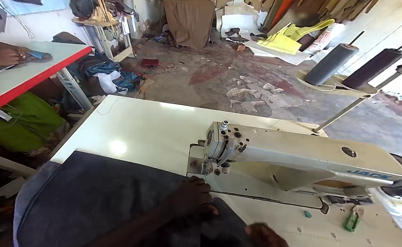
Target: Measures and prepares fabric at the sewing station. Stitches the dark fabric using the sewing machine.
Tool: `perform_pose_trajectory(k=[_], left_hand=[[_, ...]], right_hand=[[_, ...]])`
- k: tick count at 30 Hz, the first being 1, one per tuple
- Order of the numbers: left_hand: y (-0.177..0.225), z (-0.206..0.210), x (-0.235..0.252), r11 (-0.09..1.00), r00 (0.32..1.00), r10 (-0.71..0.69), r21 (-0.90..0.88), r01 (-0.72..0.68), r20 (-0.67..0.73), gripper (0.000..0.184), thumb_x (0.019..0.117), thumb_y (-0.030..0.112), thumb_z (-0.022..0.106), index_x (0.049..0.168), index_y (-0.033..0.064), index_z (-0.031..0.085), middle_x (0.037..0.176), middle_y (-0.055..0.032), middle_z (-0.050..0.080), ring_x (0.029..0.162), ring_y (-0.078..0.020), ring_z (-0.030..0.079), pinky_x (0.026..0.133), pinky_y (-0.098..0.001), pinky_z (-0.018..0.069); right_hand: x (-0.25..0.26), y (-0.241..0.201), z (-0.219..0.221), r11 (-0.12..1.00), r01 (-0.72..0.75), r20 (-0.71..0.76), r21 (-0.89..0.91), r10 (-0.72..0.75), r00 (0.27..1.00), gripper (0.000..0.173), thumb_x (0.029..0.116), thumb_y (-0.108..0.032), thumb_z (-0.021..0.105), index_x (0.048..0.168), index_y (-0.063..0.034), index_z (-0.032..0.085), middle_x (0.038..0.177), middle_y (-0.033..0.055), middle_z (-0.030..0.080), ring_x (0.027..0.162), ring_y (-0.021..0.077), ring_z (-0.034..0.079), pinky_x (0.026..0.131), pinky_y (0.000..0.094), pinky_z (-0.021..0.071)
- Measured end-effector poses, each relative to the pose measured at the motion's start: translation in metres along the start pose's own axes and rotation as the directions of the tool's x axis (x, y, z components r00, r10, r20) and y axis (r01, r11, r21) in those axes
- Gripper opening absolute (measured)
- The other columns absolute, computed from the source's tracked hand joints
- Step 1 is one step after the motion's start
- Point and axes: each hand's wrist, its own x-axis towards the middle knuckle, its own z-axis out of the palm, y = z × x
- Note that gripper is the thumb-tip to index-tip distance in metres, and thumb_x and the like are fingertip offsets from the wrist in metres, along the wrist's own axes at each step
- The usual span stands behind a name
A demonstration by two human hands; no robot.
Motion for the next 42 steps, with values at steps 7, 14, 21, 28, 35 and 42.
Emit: perform_pose_trajectory(k=[7, 14, 21, 28, 35, 42], left_hand=[[0.004, 0.0, -0.008, 0.99, 0.987, -0.007, 0.135, 0.029, -0.16, 0.06, 0.0993, 0.067, 0.045, 0.083, 0.0138, 0.067, 0.092, -0.0066, 0.065, 0.097, -0.0253, 0.062, 0.099, -0.0454, 0.046], [0.002, 0.0, -0.008, 0.991, 0.957, -0.103, 0.053, 0.122, -0.272, 0.067, 0.1034, 0.065, 0.032, 0.077, 0.0125, 0.065, 0.087, -0.0071, 0.065, 0.094, -0.0243, 0.063, 0.099, -0.044, 0.0467], [0.0, 0.001, -0.009, 0.99, 0.939, -0.124, 0.02, 0.137, -0.322, 0.061, 0.1057, 0.058, 0.037, 0.075, 0.0117, 0.063, 0.085, -0.0064, 0.064, 0.092, -0.0229, 0.063, 0.097, -0.0417, 0.0466], [-0.006, 0.003, -0.009, 0.963, 0.911, -0.265, -0.13, 0.235, -0.317, 0.06, 0.1081, 0.052, 0.035, 0.077, 0.0102, 0.065, 0.087, -0.0056, 0.066, 0.092, -0.02, 0.063, 0.095, -0.0411, 0.0458], [-0.022, -0.011, 0.023, 0.764, 0.717, -0.638, -0.342, 0.547, -0.279, 0.038, 0.0978, 0.047, 0.065, 0.113, 0.0123, 0.071, 0.108, -0.0029, 0.067, 0.103, -0.0181, 0.063, 0.09, -0.0403, 0.0545], [-0.023, -0.007, 0.055, 0.615, 0.593, -0.785, -0.337, 0.713, -0.178, 0.042, 0.0979, 0.045, 0.064, 0.09, 0.004, 0.071, 0.093, -0.0088, 0.065, 0.09, -0.024, 0.065, 0.084, -0.0456, 0.0539]], right_hand=[[0.142, -0.047, 0.074, 0.896, 0.087, -0.094, -0.436, -0.142, 0.985, 0.04, 0.0969, -0.044, 0.066, 0.11, -0.0079, 0.076, 0.1, 0.012, 0.07, 0.092, 0.0293, 0.069, 0.084, 0.0518, 0.0559], [0.158, -0.043, 0.11, 0.839, 0.044, -0.208, -0.542, -0.185, 0.961, 0.032, 0.0982, -0.038, 0.062, 0.102, -0.0103, 0.076, 0.089, 0.0102, 0.074, 0.09, 0.0297, 0.071, 0.086, 0.0528, 0.0526], [0.148, -0.024, 0.104, 0.902, 0.236, -0.262, -0.362, -0.342, 0.903, 0.02, 0.0945, -0.029, 0.066, 0.09, -0.0119, 0.076, 0.078, 0.001, 0.07, 0.073, 0.018, 0.066, 0.075, 0.0462, 0.0536], [0.144, -0.006, 0.089, 0.914, 0.361, -0.162, -0.184, -0.39, 0.906, 0.021, 0.0964, -0.032, 0.064, 0.089, -0.015, 0.074, 0.081, -0.0049, 0.068, 0.073, 0.0097, 0.061, 0.074, 0.0393, 0.0509], [0.145, -0.007, 0.093, 0.871, 0.395, -0.171, -0.294, -0.454, 0.874, 0.019, 0.0947, -0.028, 0.062, 0.085, -0.015, 0.072, 0.079, -0.0032, 0.067, 0.074, 0.0117, 0.062, 0.074, 0.0396, 0.0504], [0.148, -0.008, 0.095, 0.844, 0.414, -0.173, -0.34, -0.489, 0.855, 0.019, 0.0929, -0.024, 0.06, 0.086, -0.0118, 0.073, 0.083, 0.0012, 0.07, 0.078, 0.0174, 0.066, 0.075, 0.0451, 0.0517]])
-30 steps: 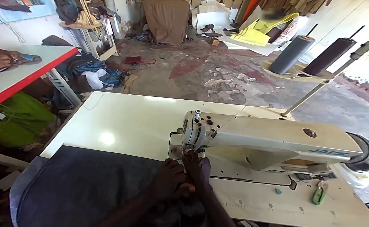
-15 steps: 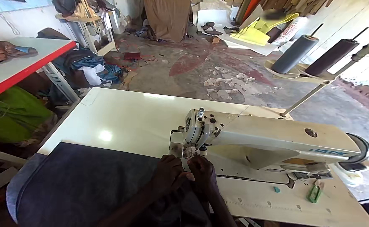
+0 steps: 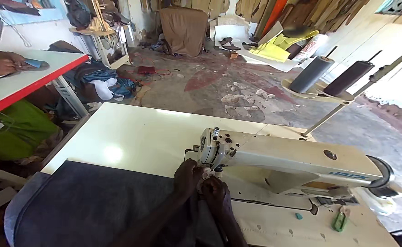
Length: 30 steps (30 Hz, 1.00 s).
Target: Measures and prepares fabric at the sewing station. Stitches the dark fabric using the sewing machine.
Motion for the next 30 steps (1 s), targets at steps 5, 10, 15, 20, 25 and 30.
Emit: perform_pose_trajectory(k=[5, 10, 15, 20, 25, 30], left_hand=[[-0.028, 0.007, -0.006, 0.972, 0.978, 0.183, -0.132, -0.196, -0.104, 0.025, 0.0997, 0.032, 0.066, 0.092, 0.0102, 0.076, 0.089, -0.0009, 0.067, 0.083, -0.0131, 0.065, 0.079, -0.0355, 0.0562], [-0.03, -0.005, -0.008, 0.885, 0.953, 0.303, -0.377, -0.273, 0.019, 0.025, 0.1021, 0.029, 0.062, 0.108, 0.0099, 0.076, 0.098, -0.0005, 0.07, 0.089, -0.0074, 0.066, 0.084, -0.0264, 0.0562], [-0.028, -0.012, -0.013, 0.876, 0.968, 0.239, -0.447, -0.183, 0.074, 0.026, 0.104, 0.031, 0.057, 0.106, 0.0104, 0.073, 0.089, 0.0006, 0.069, 0.077, -0.0082, 0.063, 0.074, -0.0273, 0.0536], [-0.028, -0.012, -0.007, 0.977, 0.983, 0.151, -0.167, -0.133, 0.102, 0.034, 0.1043, 0.037, 0.055, 0.091, 0.0105, 0.07, 0.08, -0.001, 0.064, 0.073, -0.0133, 0.061, 0.071, -0.0346, 0.0516], [-0.01, -0.023, 0.002, 0.996, 0.959, 0.001, 0.082, -0.025, 0.285, 0.04, 0.1062, 0.04, 0.049, 0.093, 0.0074, 0.067, 0.079, -0.0078, 0.062, 0.078, -0.0231, 0.062, 0.075, -0.0459, 0.0506], [-0.012, -0.047, -0.014, 0.954, 0.918, 0.135, -0.299, -0.019, 0.373, 0.036, 0.1055, 0.038, 0.053, 0.094, 0.0082, 0.07, 0.078, 0.0002, 0.061, 0.071, -0.0094, 0.056, 0.07, -0.0301, 0.0474]], right_hand=[[-0.001, 0.001, -0.001, 0.999, -0.034, 0.03, -0.001, 0.034, 0.999, 0.02, 0.0949, -0.028, 0.061, 0.089, -0.0137, 0.073, 0.083, -0.0013, 0.069, 0.078, 0.0144, 0.064, 0.077, 0.042, 0.0508], [0.0, 0.003, 0.002, 1.0, -0.015, 0.014, -0.005, 0.016, 1.0, 0.02, 0.0949, -0.027, 0.06, 0.086, -0.0135, 0.071, 0.082, -0.0007, 0.067, 0.075, 0.0147, 0.063, 0.074, 0.0413, 0.0498], [0.0, 0.0, 0.0, 0.999, -0.008, 0.034, -0.032, 0.009, 0.999, 0.021, 0.0954, -0.027, 0.059, 0.088, -0.0133, 0.072, 0.084, 0.0003, 0.069, 0.08, 0.0162, 0.066, 0.077, 0.0426, 0.0503], [0.0, -0.003, 0.001, 0.996, -0.013, 0.043, -0.089, 0.017, 0.999, 0.021, 0.0952, -0.028, 0.058, 0.087, -0.0131, 0.071, 0.083, 0.002, 0.069, 0.08, 0.0181, 0.066, 0.077, 0.0431, 0.0498], [0.0, -0.005, 0.003, 0.992, -0.017, 0.05, -0.128, 0.023, 0.998, 0.022, 0.0955, -0.028, 0.058, 0.088, -0.0124, 0.071, 0.085, 0.0032, 0.069, 0.082, 0.0198, 0.067, 0.078, 0.0433, 0.0504], [-0.001, -0.007, 0.0, 0.994, -0.009, 0.059, -0.112, 0.016, 0.998, 0.024, 0.096, -0.027, 0.058, 0.09, -0.0098, 0.073, 0.089, 0.0057, 0.071, 0.085, 0.0225, 0.068, 0.08, 0.0464, 0.0516]])
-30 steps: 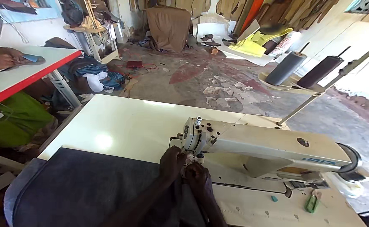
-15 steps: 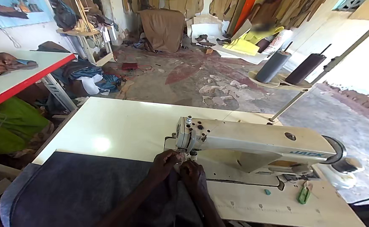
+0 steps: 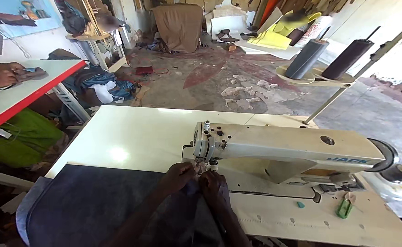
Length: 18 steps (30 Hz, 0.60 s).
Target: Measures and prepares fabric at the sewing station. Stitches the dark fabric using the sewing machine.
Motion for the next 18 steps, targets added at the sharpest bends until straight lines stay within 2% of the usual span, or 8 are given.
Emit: perform_pose_trajectory(k=[2, 4, 6, 8, 10, 12, 15, 18], left_hand=[[0.003, -0.004, -0.005, 0.999, 0.999, 0.045, -0.005, -0.046, -0.017, 0.034, 0.1055, 0.035, 0.054, 0.087, 0.0081, 0.066, 0.071, 0.0004, 0.056, 0.065, -0.0097, 0.052, 0.063, -0.0288, 0.0441], [0.0, -0.005, -0.002, 0.991, 0.989, 0.116, 0.081, -0.109, -0.088, 0.036, 0.1058, 0.035, 0.054, 0.083, 0.0088, 0.063, 0.065, -0.0004, 0.05, 0.058, -0.012, 0.048, 0.057, -0.0299, 0.0409], [-0.006, -0.004, 0.007, 0.965, 0.977, 0.161, 0.228, -0.127, -0.139, 0.037, 0.106, 0.037, 0.053, 0.084, 0.0087, 0.063, 0.066, -0.0022, 0.051, 0.058, -0.0157, 0.051, 0.057, -0.0352, 0.0449], [-0.012, 0.0, 0.015, 0.948, 0.984, 0.116, 0.31, -0.07, -0.133, 0.038, 0.1062, 0.037, 0.051, 0.085, 0.0075, 0.063, 0.069, -0.0046, 0.055, 0.062, -0.0193, 0.055, 0.062, -0.041, 0.0487], [-0.018, 0.004, 0.021, 0.959, 0.99, 0.037, 0.282, 0.003, -0.138, 0.039, 0.1075, 0.036, 0.049, 0.086, 0.007, 0.063, 0.068, -0.0057, 0.055, 0.063, -0.0205, 0.056, 0.063, -0.042, 0.0481], [-0.02, 0.005, 0.021, 0.972, 0.979, 0.006, 0.231, 0.041, -0.202, 0.038, 0.1075, 0.034, 0.05, 0.084, 0.0076, 0.063, 0.068, -0.0058, 0.054, 0.064, -0.0209, 0.055, 0.063, -0.0424, 0.0467], [-0.023, 0.007, 0.012, 0.992, 0.963, 0.044, 0.128, -0.011, -0.264, 0.034, 0.1065, 0.035, 0.053, 0.092, 0.0079, 0.067, 0.075, -0.0045, 0.06, 0.068, -0.0174, 0.058, 0.066, -0.0384, 0.0501], [-0.027, 0.004, -0.002, 0.995, 0.977, 0.085, 0.065, -0.074, -0.194, 0.028, 0.105, 0.032, 0.056, 0.1, 0.0072, 0.069, 0.091, -0.0042, 0.064, 0.078, -0.0143, 0.061, 0.073, -0.0345, 0.0524]], right_hand=[[-0.001, 0.001, 0.0, 1.0, 0.0, 0.009, -0.012, 0.0, 1.0, 0.024, 0.0968, -0.028, 0.058, 0.09, -0.0106, 0.073, 0.088, 0.0052, 0.071, 0.085, 0.0221, 0.068, 0.08, 0.0457, 0.0509], [-0.001, 0.001, 0.001, 1.0, -0.001, 0.017, -0.025, 0.001, 1.0, 0.024, 0.0969, -0.028, 0.059, 0.09, -0.0107, 0.073, 0.089, 0.0052, 0.071, 0.087, 0.0225, 0.068, 0.081, 0.0458, 0.0506], [0.0, 0.001, 0.0, 0.999, 0.014, 0.011, -0.04, -0.014, 1.0, 0.022, 0.0958, -0.026, 0.059, 0.089, -0.0115, 0.073, 0.088, 0.0041, 0.071, 0.087, 0.0216, 0.068, 0.08, 0.0454, 0.0507], [-0.001, 0.001, 0.0, 0.998, 0.036, 0.008, -0.041, -0.036, 0.999, 0.019, 0.0941, -0.024, 0.058, 0.086, -0.012, 0.071, 0.086, 0.0034, 0.07, 0.085, 0.0206, 0.067, 0.078, 0.045, 0.05], [-0.002, 0.002, 0.0, 0.997, 0.058, 0.012, -0.042, -0.058, 0.998, 0.02, 0.0941, -0.025, 0.058, 0.083, -0.0126, 0.069, 0.083, 0.0029, 0.067, 0.082, 0.0196, 0.065, 0.076, 0.0439, 0.0483], [-0.002, 0.001, -0.001, 0.997, 0.069, 0.011, -0.038, -0.068, 0.998, 0.02, 0.094, -0.024, 0.058, 0.082, -0.0123, 0.068, 0.082, 0.0026, 0.066, 0.081, 0.0192, 0.065, 0.075, 0.0434, 0.0475], [-0.005, 0.001, -0.002, 0.996, 0.078, 0.032, -0.031, -0.077, 0.997, 0.02, 0.0934, -0.024, 0.058, 0.081, -0.0118, 0.068, 0.081, 0.0029, 0.066, 0.08, 0.0195, 0.064, 0.076, 0.0432, 0.0475], [-0.008, 0.0, -0.007, 0.998, 0.045, 0.043, 0.038, -0.046, 0.998, 0.019, 0.0923, -0.023, 0.058, 0.081, -0.0121, 0.068, 0.079, 0.0013, 0.066, 0.077, 0.0169, 0.063, 0.076, 0.0427, 0.0478]])
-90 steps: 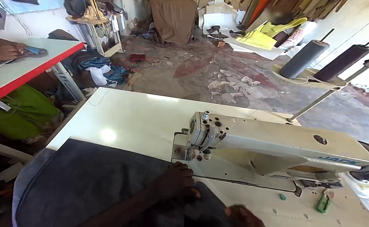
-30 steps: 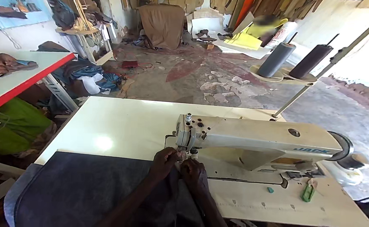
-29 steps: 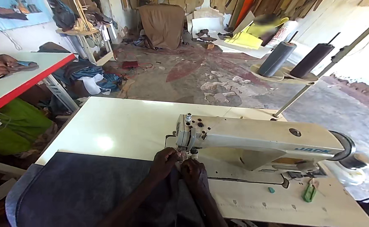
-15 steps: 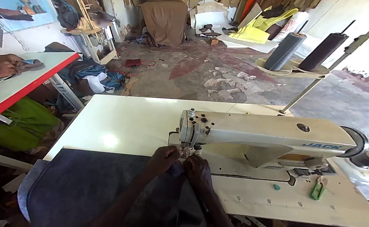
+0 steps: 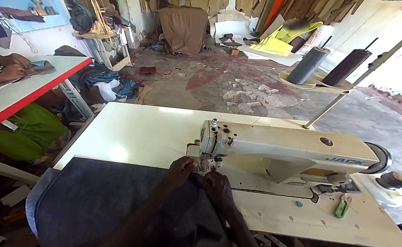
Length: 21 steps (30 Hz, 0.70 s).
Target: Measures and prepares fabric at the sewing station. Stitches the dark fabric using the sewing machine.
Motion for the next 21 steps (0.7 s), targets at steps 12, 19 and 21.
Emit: perform_pose_trajectory(k=[12, 19, 21], left_hand=[[0.022, 0.026, -0.029, 0.964, 0.999, -0.001, 0.266, -0.013, 0.054, 0.044, 0.1038, 0.047, 0.052, 0.121, 0.0115, 0.072, 0.107, -0.0066, 0.07, 0.099, -0.0198, 0.066, 0.093, -0.041, 0.0537], [0.011, 0.041, -0.041, 0.809, 0.961, 0.238, 0.52, -0.275, 0.139, 0.035, 0.1081, 0.03, 0.045, 0.128, 0.0171, 0.07, 0.143, 0.0012, 0.062, 0.136, -0.0257, 0.053, 0.107, -0.0526, 0.0435], [0.013, 0.036, -0.042, 0.782, 0.957, 0.228, 0.551, -0.29, 0.18, 0.035, 0.1078, 0.028, 0.044, 0.129, 0.0185, 0.07, 0.143, 0.0033, 0.062, 0.135, -0.0243, 0.053, 0.106, -0.0525, 0.0434]], right_hand=[[-0.028, -0.016, -0.034, 0.966, -0.154, 0.393, 0.207, 0.062, 0.917, 0.021, 0.0938, -0.028, 0.06, 0.092, -0.0091, 0.07, 0.086, 0.0043, 0.066, 0.078, 0.0172, 0.063, 0.072, 0.0405, 0.053], [-0.018, -0.02, -0.043, 0.982, -0.162, 0.512, 0.099, 0.089, 0.854, 0.027, 0.0953, -0.03, 0.058, 0.096, -0.0067, 0.071, 0.096, 0.0089, 0.07, 0.09, 0.0232, 0.067, 0.082, 0.048, 0.0534], [-0.015, -0.015, -0.041, 0.974, -0.183, 0.419, 0.135, 0.111, 0.901, 0.03, 0.0979, -0.033, 0.058, 0.1, -0.0075, 0.073, 0.098, 0.0074, 0.071, 0.091, 0.0208, 0.068, 0.084, 0.0455, 0.0556]])
